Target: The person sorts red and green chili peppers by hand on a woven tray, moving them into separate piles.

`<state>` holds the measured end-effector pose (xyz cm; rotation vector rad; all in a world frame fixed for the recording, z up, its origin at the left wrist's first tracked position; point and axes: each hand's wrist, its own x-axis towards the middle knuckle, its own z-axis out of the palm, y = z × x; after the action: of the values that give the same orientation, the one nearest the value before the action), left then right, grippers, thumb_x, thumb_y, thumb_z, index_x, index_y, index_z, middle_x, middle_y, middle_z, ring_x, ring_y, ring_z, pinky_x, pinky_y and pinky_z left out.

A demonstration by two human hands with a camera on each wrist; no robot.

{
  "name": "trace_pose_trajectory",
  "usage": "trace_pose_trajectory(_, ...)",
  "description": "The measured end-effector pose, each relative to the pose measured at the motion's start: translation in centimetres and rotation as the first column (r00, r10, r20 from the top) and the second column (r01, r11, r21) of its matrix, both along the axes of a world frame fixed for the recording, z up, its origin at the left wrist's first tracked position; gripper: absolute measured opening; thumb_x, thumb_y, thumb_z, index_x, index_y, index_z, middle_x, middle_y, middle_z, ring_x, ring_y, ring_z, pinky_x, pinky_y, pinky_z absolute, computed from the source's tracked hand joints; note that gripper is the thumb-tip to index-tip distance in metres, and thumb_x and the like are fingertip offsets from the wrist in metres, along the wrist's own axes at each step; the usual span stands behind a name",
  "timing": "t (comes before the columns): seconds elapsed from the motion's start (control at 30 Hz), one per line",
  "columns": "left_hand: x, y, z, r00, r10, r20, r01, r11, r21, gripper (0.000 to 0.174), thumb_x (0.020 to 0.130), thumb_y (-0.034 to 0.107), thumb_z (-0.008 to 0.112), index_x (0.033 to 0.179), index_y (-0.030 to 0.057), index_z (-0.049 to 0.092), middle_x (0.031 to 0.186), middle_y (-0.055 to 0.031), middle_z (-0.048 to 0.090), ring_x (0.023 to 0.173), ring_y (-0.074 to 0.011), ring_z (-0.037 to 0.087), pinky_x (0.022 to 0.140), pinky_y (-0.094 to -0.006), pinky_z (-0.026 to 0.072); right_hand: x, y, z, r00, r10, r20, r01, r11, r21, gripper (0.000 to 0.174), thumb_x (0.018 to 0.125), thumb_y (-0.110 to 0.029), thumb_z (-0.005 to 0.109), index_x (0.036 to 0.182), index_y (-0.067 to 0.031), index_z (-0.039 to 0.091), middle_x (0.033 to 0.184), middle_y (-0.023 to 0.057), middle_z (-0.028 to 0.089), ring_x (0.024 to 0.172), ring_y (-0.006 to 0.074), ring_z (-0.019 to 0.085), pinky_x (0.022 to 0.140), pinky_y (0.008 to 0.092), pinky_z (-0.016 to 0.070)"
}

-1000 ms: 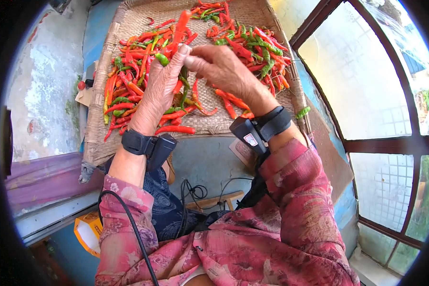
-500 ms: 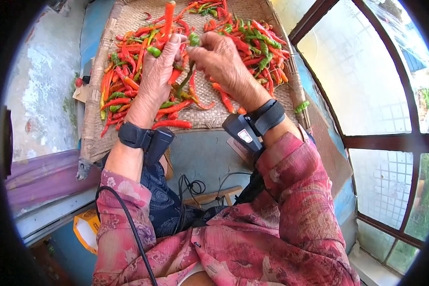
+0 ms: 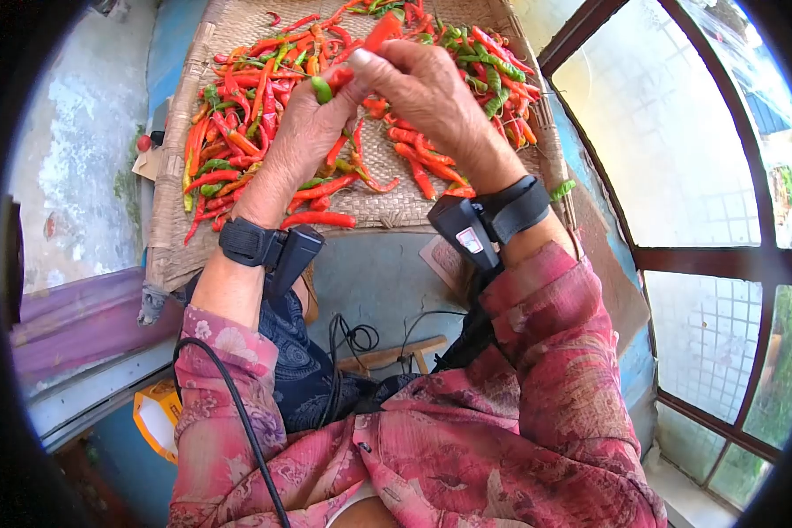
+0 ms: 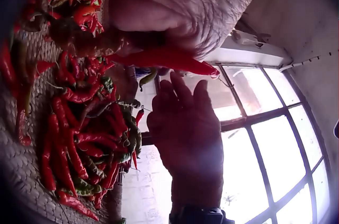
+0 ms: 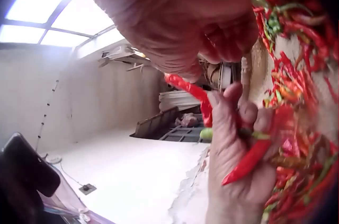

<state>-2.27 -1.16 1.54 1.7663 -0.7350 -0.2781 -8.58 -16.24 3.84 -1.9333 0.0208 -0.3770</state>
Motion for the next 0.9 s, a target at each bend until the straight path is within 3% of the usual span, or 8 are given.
trace_pose_trajectory(0.2, -0.5, -0.3, 0.0, 0.99, -0.122, 0.064, 0.111, 0.983, 0.147, 0.035, 0.089, 0.038, 0.056, 0.104, 0.0081, 0.063, 0.076, -0.0108, 0.065, 0.068, -0.0218, 0.061, 0.065, -0.0339, 0.0468, 0.1, 0.6, 0.0, 1.0, -0.022, 0.002, 0.021, 0.968, 0.249, 0.03, 0.086, -0.031, 0.064, 0.081, -0.0012, 0.067, 0.061, -0.0007, 0.057, 0.054, 0.0047, 0.05, 0.048, 0.0228, 0.0424)
trace_pose_trajectory(0.27, -0.6, -0.4, -0.4, 0.984, -0.158, 0.083, 0.158, 0.987, 0.012, 0.039, 0.091, 0.041, 0.053, 0.097, 0.0039, 0.061, 0.066, 0.0013, 0.051, 0.061, -0.0073, 0.047, 0.057, -0.0252, 0.0405, 0.3, -0.5, 0.0, 0.996, -0.039, -0.082, 0.06, 0.959, 0.278, 0.029, 0.086, -0.033, 0.064, 0.094, -0.0048, 0.068, 0.062, -0.0032, 0.056, 0.054, 0.0031, 0.05, 0.05, 0.0168, 0.0395)
trace_pose_trajectory(0.4, 0.2, -0.5, -1.1, 0.992, -0.102, 0.077, 0.096, 0.992, 0.078, 0.037, 0.09, 0.038, 0.055, 0.096, 0.0023, 0.061, 0.069, 0.0009, 0.054, 0.061, -0.0066, 0.047, 0.057, -0.0241, 0.0413, 1.6, -3.8, -0.3, 0.992, -0.127, 0.017, 0.094, 0.808, 0.581, 0.023, 0.088, -0.024, 0.062, 0.094, -0.0008, 0.064, 0.072, -0.0001, 0.058, 0.06, 0.0065, 0.054, 0.057, 0.0194, 0.0467)
trace_pose_trajectory(0.53, 1.0, -0.1, -1.0, 0.992, 0.007, -0.126, -0.026, 0.988, -0.151, 0.031, 0.09, 0.031, 0.059, 0.094, 0.0, 0.059, 0.069, 0.0014, 0.053, 0.059, -0.0051, 0.046, 0.055, -0.02, 0.0403, 2.7, -7.3, -1.6, 0.959, -0.283, 0.015, 0.175, 0.636, 0.752, 0.023, 0.089, -0.017, 0.06, 0.097, 0.0045, 0.057, 0.086, 0.0095, 0.063, 0.073, 0.0167, 0.062, 0.065, 0.0251, 0.0525)
trace_pose_trajectory(0.63, 1.5, 0.3, -0.6, 0.926, -0.143, -0.349, -0.045, 0.877, -0.478, 0.031, 0.089, 0.034, 0.059, 0.093, 0.0038, 0.059, 0.067, 0.0032, 0.049, 0.061, -0.0061, 0.049, 0.052, -0.0204, 0.0396, 2.7, -5.7, -1.5, 0.951, -0.267, -0.154, 0.294, 0.642, 0.708, 0.026, 0.091, -0.02, 0.057, 0.098, 0.0051, 0.057, 0.093, 0.0131, 0.064, 0.077, 0.0172, 0.062, 0.065, 0.0251, 0.0514)
trace_pose_trajectory(0.73, 1.6, 0.5, -0.1, 0.856, -0.224, -0.466, -0.086, 0.827, -0.556, 0.033, 0.089, 0.037, 0.058, 0.092, 0.0042, 0.058, 0.068, 0.0032, 0.048, 0.063, -0.0073, 0.048, 0.054, -0.021, 0.0394, 1.4, -1.4, -0.8, 0.993, 0.088, -0.082, -0.066, 0.967, 0.244, 0.043, 0.093, -0.032, 0.052, 0.116, 0.0041, 0.054, 0.093, 0.0071, 0.063, 0.081, 0.012, 0.06, 0.065, 0.0231, 0.048)
trace_pose_trajectory(0.8, 1.9, 0.3, -0.2, 0.852, -0.242, -0.465, -0.081, 0.815, -0.573, 0.033, 0.09, 0.038, 0.058, 0.092, 0.0047, 0.057, 0.069, 0.0026, 0.046, 0.064, -0.0086, 0.047, 0.056, -0.0214, 0.0388, 0.3, 0.4, 0.8, 0.936, 0.314, -0.159, -0.312, 0.949, 0.034, 0.041, 0.095, -0.033, 0.048, 0.122, -0.0025, 0.054, 0.09, 0.0027, 0.062, 0.079, 0.0088, 0.058, 0.064, 0.0208, 0.0476)
trace_pose_trajectory(0.9, 2.1, 0.3, -0.4, 0.805, -0.357, -0.474, -0.076, 0.73, -0.679, 0.034, 0.09, 0.034, 0.057, 0.094, 0.0005, 0.055, 0.066, 0.0006, 0.05, 0.062, -0.0097, 0.049, 0.057, -0.0222, 0.0405, 0.5, 1.1, 0.0, 0.951, 0.294, -0.094, -0.291, 0.956, 0.04, 0.031, 0.094, -0.024, 0.05, 0.116, -0.004, 0.058, 0.086, 0.0019, 0.063, 0.075, 0.0069, 0.058, 0.061, 0.0215, 0.0479)
